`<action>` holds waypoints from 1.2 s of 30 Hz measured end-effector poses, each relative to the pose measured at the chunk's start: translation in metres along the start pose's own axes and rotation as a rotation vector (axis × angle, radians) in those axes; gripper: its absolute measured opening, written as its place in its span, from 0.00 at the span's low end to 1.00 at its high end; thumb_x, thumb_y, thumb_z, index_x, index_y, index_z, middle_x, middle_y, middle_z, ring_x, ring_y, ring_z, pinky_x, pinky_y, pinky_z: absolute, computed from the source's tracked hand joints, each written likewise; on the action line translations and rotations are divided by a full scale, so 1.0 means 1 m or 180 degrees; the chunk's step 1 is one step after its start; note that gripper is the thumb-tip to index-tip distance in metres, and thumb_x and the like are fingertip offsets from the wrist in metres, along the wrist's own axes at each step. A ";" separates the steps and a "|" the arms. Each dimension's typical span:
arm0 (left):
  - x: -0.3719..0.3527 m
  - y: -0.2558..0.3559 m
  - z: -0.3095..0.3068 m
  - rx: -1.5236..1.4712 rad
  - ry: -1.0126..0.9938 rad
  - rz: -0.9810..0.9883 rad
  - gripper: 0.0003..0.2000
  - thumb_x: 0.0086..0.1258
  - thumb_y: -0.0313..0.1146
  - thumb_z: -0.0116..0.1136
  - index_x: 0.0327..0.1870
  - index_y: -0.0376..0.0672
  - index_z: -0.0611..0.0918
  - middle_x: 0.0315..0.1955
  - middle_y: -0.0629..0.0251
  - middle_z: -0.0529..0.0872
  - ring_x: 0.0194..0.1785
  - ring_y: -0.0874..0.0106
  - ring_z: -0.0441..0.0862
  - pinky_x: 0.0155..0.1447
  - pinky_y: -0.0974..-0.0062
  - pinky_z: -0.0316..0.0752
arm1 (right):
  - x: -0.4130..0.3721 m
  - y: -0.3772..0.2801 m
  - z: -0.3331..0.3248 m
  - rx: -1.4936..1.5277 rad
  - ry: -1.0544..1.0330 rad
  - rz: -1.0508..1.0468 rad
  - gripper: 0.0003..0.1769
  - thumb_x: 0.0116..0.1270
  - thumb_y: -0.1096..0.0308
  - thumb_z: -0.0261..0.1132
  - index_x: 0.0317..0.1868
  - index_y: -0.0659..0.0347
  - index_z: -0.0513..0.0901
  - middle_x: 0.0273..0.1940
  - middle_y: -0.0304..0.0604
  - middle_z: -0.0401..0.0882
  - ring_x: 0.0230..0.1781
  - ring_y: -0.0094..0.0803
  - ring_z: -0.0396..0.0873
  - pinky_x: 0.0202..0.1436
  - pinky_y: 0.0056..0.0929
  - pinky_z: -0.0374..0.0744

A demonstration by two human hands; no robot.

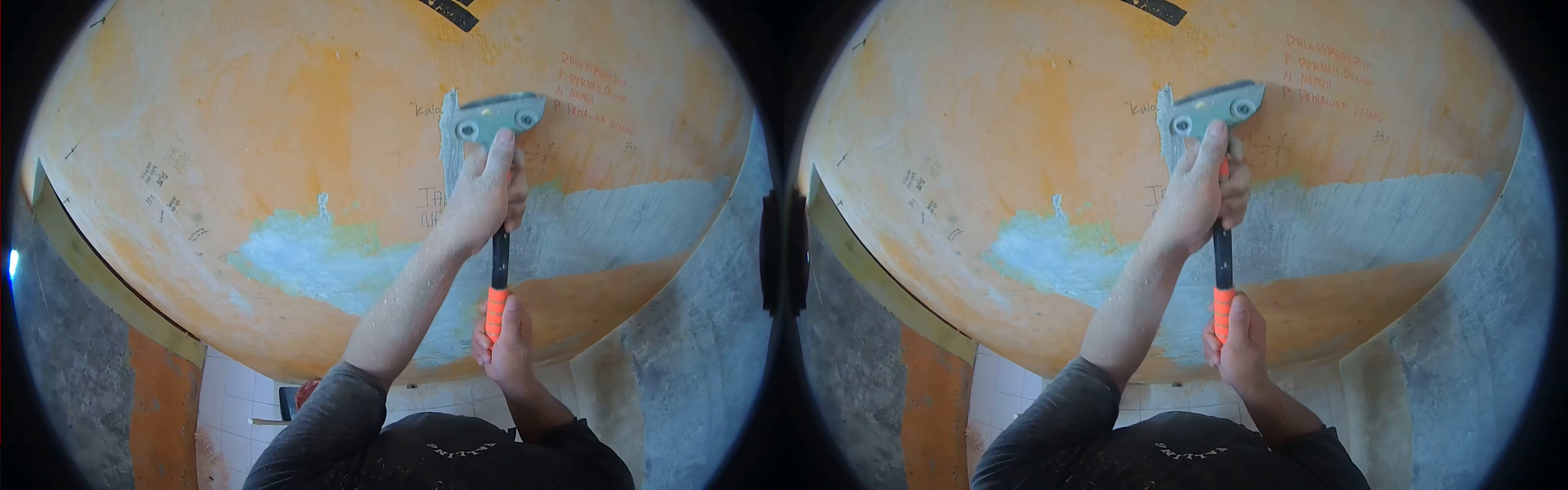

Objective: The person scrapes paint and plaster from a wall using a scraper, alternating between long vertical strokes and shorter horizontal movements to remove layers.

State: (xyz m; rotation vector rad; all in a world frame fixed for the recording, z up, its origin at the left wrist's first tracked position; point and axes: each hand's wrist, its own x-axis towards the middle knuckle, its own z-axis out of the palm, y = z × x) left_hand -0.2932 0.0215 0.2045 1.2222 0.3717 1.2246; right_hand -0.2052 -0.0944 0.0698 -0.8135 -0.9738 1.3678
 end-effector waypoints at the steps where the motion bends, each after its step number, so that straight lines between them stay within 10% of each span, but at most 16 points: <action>1: 0.002 0.002 0.000 -0.0024 0.0007 -0.0007 0.22 0.80 0.58 0.40 0.37 0.47 0.69 0.15 0.77 0.60 0.15 0.81 0.57 0.20 0.79 0.56 | 0.002 -0.002 0.001 -0.0017 0.0012 0.0016 0.26 0.81 0.45 0.38 0.43 0.60 0.70 0.15 0.35 0.62 0.09 0.20 0.58 0.12 0.22 0.60; 25: 0.006 0.010 -0.006 0.0106 -0.0299 0.0108 0.22 0.81 0.57 0.38 0.36 0.46 0.69 0.15 0.76 0.60 0.16 0.80 0.59 0.22 0.78 0.61 | -0.001 -0.012 0.002 -0.0118 0.0026 -0.0139 0.26 0.81 0.45 0.40 0.43 0.60 0.70 0.14 0.34 0.62 0.09 0.20 0.59 0.12 0.22 0.62; 31: -0.068 -0.061 -0.039 -0.0549 -0.0116 -0.0337 0.22 0.81 0.59 0.31 0.51 0.49 0.66 0.20 0.70 0.64 0.21 0.75 0.63 0.29 0.73 0.66 | -0.043 0.076 -0.037 -0.0749 0.0578 -0.0715 0.14 0.77 0.59 0.56 0.46 0.64 0.73 0.18 0.37 0.68 0.14 0.20 0.67 0.19 0.21 0.64; 36: -0.118 -0.138 -0.053 -0.1086 0.0813 -0.0124 0.24 0.80 0.61 0.28 0.54 0.49 0.66 0.23 0.70 0.64 0.21 0.76 0.62 0.29 0.75 0.64 | -0.070 0.125 -0.061 -0.2904 0.1528 -0.1674 0.16 0.63 0.67 0.71 0.47 0.66 0.78 0.31 0.51 0.82 0.26 0.41 0.83 0.31 0.34 0.79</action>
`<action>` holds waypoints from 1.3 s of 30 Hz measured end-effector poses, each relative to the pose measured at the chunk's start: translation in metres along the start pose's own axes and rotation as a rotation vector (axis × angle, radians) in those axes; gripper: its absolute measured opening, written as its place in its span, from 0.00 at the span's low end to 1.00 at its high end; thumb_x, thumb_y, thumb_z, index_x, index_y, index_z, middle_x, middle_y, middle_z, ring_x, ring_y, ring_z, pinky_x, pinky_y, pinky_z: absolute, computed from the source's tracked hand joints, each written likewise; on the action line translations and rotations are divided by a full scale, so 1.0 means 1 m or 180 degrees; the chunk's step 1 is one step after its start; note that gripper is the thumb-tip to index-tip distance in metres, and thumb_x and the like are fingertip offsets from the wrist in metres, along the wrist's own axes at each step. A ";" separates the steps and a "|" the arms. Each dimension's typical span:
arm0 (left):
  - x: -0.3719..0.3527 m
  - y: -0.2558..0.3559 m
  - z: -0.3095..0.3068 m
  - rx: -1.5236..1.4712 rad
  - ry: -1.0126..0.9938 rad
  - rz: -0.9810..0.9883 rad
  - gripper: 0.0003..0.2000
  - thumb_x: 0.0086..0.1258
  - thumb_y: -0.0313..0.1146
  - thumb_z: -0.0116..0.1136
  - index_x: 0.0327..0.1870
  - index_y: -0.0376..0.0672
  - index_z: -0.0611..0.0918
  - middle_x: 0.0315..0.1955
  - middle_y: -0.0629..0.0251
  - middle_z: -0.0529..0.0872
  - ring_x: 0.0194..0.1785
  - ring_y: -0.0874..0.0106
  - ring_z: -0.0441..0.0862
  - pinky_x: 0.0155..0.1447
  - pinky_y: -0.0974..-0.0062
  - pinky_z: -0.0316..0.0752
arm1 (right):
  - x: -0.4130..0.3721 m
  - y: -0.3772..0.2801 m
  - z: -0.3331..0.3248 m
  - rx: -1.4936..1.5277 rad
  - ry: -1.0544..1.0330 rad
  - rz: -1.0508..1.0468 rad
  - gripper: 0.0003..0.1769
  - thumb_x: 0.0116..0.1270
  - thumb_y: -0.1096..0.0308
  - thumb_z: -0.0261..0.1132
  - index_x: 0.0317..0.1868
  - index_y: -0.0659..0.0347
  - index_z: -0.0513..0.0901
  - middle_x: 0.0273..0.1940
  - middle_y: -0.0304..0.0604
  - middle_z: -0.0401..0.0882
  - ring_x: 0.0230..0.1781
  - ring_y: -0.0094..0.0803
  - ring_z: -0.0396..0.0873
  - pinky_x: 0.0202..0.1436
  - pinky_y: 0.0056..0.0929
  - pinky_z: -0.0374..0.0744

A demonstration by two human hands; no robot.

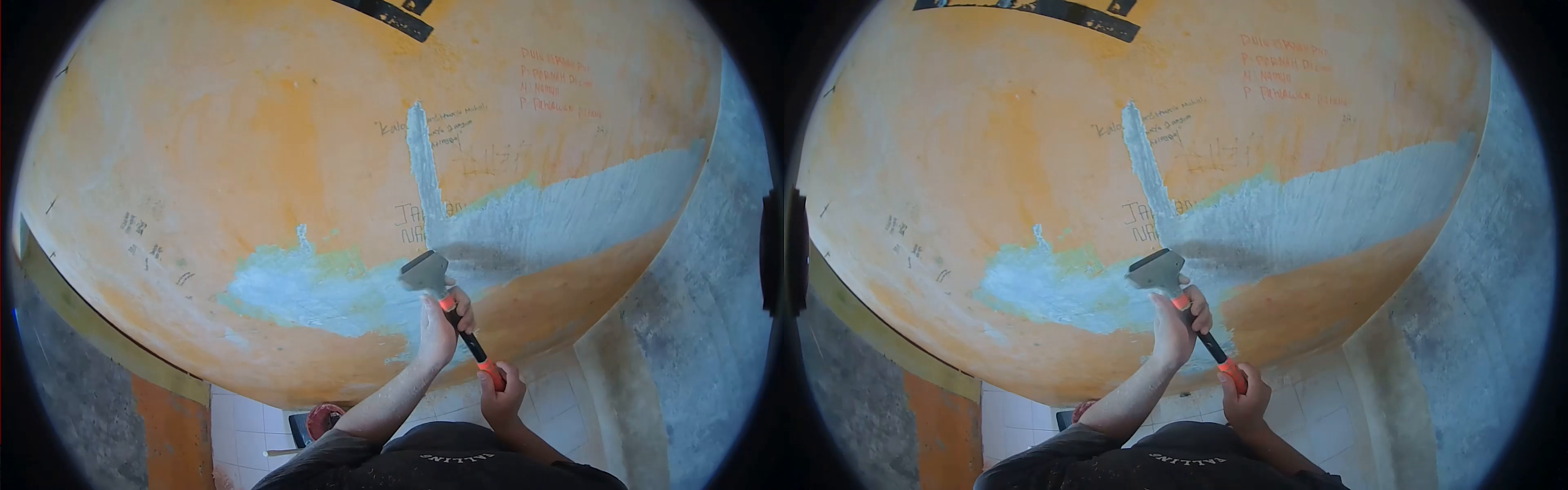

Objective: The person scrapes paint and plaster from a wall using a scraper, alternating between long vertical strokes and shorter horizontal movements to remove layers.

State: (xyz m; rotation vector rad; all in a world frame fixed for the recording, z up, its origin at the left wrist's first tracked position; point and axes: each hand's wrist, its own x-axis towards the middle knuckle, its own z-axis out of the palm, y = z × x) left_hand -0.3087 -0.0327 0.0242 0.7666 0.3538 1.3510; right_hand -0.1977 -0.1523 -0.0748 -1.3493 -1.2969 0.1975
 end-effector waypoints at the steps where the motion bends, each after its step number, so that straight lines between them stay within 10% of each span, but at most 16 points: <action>1: 0.001 -0.003 -0.004 -0.0003 -0.0010 -0.0041 0.24 0.80 0.61 0.28 0.54 0.49 0.66 0.23 0.70 0.64 0.21 0.76 0.62 0.29 0.75 0.64 | 0.000 -0.004 0.000 -0.0020 0.0020 0.0030 0.16 0.63 0.67 0.71 0.47 0.66 0.78 0.31 0.51 0.82 0.26 0.41 0.83 0.31 0.34 0.79; 12: 0.011 0.024 -0.011 0.0300 -0.0119 -0.0445 0.22 0.82 0.56 0.30 0.50 0.47 0.69 0.22 0.70 0.64 0.20 0.78 0.61 0.26 0.77 0.61 | 0.002 -0.041 -0.005 0.0236 -0.0909 0.0353 0.22 0.68 0.71 0.63 0.61 0.67 0.76 0.43 0.56 0.84 0.41 0.47 0.85 0.43 0.36 0.81; 20: 0.025 0.038 -0.011 -0.0268 -0.0970 -0.0606 0.19 0.82 0.55 0.34 0.46 0.49 0.69 0.23 0.73 0.63 0.22 0.80 0.57 0.28 0.78 0.58 | 0.008 -0.055 0.000 0.0182 -0.0549 0.0235 0.21 0.70 0.73 0.61 0.62 0.68 0.76 0.41 0.54 0.84 0.35 0.38 0.84 0.39 0.30 0.79; 39: 0.024 0.028 0.019 -0.0430 -0.0555 -0.0652 0.19 0.82 0.56 0.33 0.43 0.51 0.71 0.20 0.78 0.58 0.20 0.83 0.52 0.24 0.82 0.54 | 0.031 -0.060 -0.031 0.0243 -0.0478 -0.0251 0.19 0.69 0.74 0.62 0.60 0.69 0.79 0.38 0.54 0.85 0.31 0.40 0.84 0.35 0.30 0.79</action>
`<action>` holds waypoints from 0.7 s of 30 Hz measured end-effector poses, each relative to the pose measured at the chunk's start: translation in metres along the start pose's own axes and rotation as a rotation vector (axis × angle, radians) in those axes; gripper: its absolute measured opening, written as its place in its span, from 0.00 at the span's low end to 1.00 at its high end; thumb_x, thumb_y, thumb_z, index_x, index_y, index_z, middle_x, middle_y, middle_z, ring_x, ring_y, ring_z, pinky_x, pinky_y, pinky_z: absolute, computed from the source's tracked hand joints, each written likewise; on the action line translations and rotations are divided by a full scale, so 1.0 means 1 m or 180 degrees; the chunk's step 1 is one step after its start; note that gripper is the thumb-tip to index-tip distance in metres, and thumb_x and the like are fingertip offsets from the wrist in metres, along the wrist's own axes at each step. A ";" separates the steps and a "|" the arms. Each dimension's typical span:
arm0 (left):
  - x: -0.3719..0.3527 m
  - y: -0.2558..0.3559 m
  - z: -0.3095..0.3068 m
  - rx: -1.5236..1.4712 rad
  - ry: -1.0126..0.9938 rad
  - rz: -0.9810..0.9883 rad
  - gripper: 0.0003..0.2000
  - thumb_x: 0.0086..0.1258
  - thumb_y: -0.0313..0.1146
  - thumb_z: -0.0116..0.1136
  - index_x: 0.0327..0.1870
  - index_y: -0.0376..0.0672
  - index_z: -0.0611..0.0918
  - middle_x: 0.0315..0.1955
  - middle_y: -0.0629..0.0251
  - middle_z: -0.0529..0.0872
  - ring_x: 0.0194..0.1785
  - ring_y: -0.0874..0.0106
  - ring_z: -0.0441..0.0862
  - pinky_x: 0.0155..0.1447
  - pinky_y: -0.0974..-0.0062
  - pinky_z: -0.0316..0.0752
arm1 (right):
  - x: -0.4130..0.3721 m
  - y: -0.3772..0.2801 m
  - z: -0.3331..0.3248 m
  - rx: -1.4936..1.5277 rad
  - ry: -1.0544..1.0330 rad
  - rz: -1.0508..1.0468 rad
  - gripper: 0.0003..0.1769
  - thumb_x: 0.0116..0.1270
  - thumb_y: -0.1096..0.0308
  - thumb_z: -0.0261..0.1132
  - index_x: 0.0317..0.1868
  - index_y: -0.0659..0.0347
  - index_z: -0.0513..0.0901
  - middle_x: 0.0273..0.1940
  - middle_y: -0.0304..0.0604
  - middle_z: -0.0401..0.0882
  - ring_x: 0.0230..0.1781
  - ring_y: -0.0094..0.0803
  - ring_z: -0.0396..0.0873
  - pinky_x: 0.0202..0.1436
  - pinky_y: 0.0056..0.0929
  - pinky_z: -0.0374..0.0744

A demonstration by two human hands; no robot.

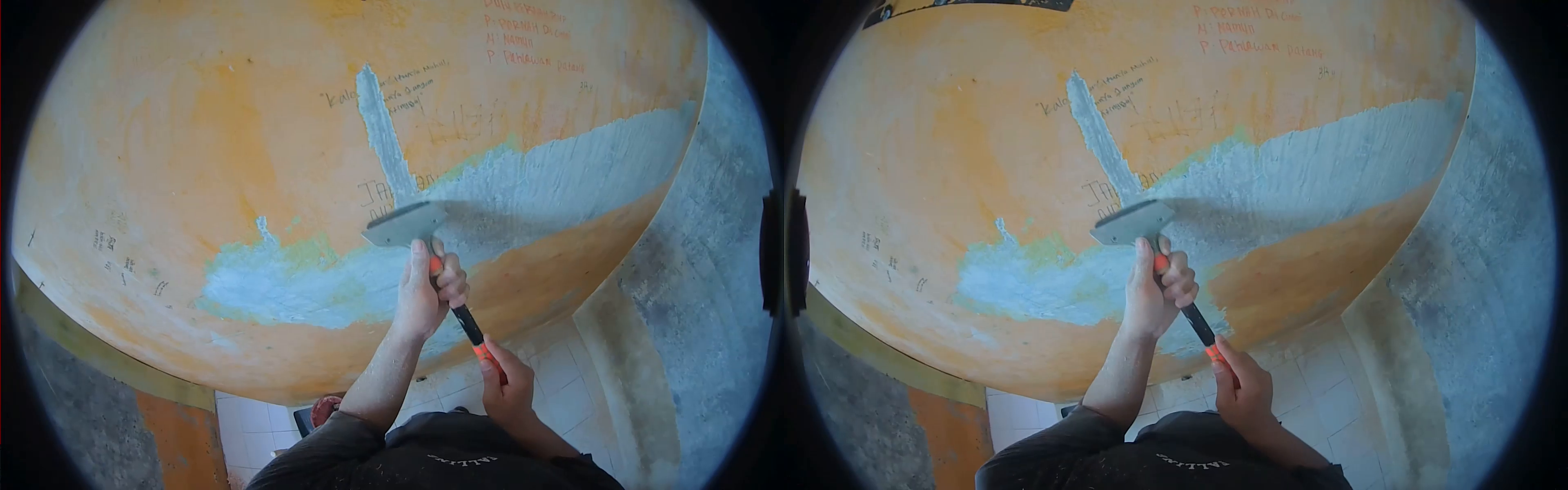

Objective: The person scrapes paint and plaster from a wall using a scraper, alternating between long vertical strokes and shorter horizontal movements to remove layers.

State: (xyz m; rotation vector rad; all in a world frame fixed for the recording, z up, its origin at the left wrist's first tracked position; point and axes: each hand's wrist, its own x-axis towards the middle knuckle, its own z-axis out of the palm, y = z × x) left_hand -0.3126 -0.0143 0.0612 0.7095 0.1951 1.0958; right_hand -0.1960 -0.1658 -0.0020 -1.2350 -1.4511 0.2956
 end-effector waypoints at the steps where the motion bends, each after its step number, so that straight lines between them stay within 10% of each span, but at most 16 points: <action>1: 0.003 0.002 0.002 -0.0039 -0.0089 0.0083 0.19 0.82 0.56 0.33 0.44 0.51 0.71 0.20 0.78 0.58 0.20 0.83 0.52 0.24 0.81 0.54 | 0.002 -0.001 -0.004 0.0005 -0.0023 0.0023 0.19 0.69 0.74 0.62 0.60 0.69 0.79 0.38 0.54 0.85 0.31 0.40 0.84 0.35 0.30 0.79; 21: 0.009 0.012 0.017 0.0163 -0.0197 0.0166 0.19 0.81 0.57 0.36 0.44 0.52 0.70 0.20 0.77 0.58 0.20 0.82 0.54 0.25 0.80 0.56 | 0.018 -0.017 -0.018 -0.0027 -0.0282 0.0419 0.18 0.70 0.74 0.62 0.59 0.70 0.79 0.40 0.57 0.85 0.34 0.39 0.86 0.37 0.31 0.81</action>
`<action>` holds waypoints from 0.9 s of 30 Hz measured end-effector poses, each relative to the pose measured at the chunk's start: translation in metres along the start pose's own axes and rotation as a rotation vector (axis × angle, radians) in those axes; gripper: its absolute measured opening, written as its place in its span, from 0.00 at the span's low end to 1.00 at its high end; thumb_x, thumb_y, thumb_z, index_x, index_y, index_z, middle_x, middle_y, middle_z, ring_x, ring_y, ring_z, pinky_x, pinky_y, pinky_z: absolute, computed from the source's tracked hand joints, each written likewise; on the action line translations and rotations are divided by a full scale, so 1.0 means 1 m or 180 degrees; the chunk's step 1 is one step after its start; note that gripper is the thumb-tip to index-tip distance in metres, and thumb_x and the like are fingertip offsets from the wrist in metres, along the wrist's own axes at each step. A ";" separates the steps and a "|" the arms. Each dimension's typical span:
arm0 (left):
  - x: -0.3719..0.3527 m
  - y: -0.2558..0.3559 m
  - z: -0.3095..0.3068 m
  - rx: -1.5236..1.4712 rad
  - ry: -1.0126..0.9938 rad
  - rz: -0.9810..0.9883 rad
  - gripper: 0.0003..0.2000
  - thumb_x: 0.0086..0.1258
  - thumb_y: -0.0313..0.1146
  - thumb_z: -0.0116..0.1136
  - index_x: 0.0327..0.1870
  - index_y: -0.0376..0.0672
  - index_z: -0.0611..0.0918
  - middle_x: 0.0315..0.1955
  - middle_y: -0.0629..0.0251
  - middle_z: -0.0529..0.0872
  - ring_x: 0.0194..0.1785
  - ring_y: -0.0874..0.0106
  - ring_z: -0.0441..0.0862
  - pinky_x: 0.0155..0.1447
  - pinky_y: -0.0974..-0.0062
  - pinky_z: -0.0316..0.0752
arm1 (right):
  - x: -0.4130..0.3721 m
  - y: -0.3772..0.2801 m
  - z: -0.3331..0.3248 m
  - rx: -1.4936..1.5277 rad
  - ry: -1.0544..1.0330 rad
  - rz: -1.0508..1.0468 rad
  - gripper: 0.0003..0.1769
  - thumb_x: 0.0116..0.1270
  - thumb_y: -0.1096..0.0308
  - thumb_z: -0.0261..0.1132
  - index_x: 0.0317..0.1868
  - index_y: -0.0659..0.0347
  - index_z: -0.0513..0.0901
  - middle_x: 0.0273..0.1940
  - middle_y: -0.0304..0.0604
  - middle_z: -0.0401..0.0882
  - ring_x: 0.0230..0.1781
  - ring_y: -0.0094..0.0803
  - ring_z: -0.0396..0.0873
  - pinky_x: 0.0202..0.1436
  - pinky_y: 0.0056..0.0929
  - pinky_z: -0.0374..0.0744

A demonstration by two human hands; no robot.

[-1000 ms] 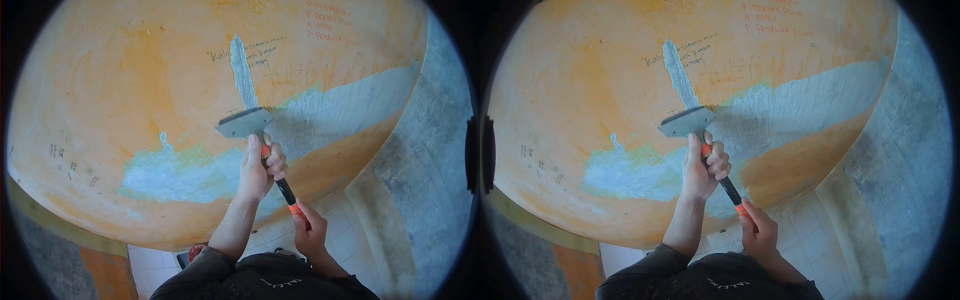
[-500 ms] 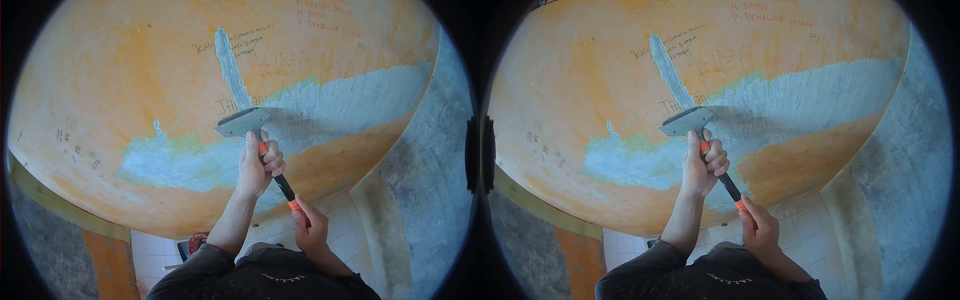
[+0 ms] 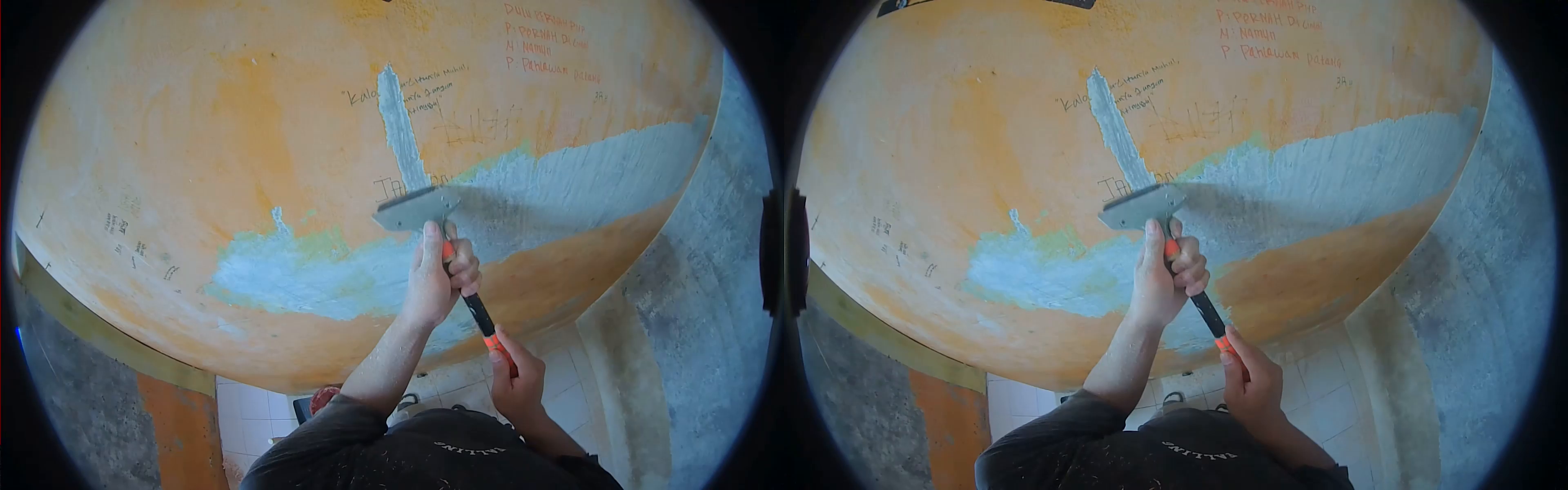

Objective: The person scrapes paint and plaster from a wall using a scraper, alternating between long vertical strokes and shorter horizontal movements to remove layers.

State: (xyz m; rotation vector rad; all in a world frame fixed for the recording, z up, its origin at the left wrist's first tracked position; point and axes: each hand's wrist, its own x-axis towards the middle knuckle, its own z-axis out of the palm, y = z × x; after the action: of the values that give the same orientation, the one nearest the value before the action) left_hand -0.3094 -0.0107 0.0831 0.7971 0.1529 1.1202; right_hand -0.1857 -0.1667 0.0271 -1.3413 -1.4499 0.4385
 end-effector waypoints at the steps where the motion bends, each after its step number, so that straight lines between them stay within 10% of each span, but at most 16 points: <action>1: 0.000 0.001 -0.001 -0.0016 0.0004 -0.0022 0.19 0.81 0.57 0.36 0.44 0.52 0.70 0.20 0.77 0.58 0.20 0.82 0.54 0.25 0.80 0.56 | -0.001 0.000 0.002 -0.0013 0.0003 0.0024 0.18 0.70 0.74 0.62 0.59 0.70 0.79 0.40 0.57 0.85 0.34 0.39 0.86 0.37 0.31 0.81; 27: -0.002 -0.008 -0.003 0.0036 0.0294 -0.0168 0.19 0.82 0.57 0.33 0.47 0.53 0.70 0.19 0.77 0.57 0.18 0.82 0.53 0.23 0.79 0.56 | -0.006 0.007 0.007 -0.0134 0.0120 0.0024 0.19 0.68 0.74 0.63 0.59 0.67 0.80 0.37 0.54 0.85 0.29 0.40 0.84 0.31 0.30 0.78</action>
State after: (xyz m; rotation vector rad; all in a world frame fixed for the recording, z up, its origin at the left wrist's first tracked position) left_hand -0.3060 -0.0125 0.0748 0.7475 0.2565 1.1075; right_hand -0.1898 -0.1678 0.0163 -1.3819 -1.4306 0.3874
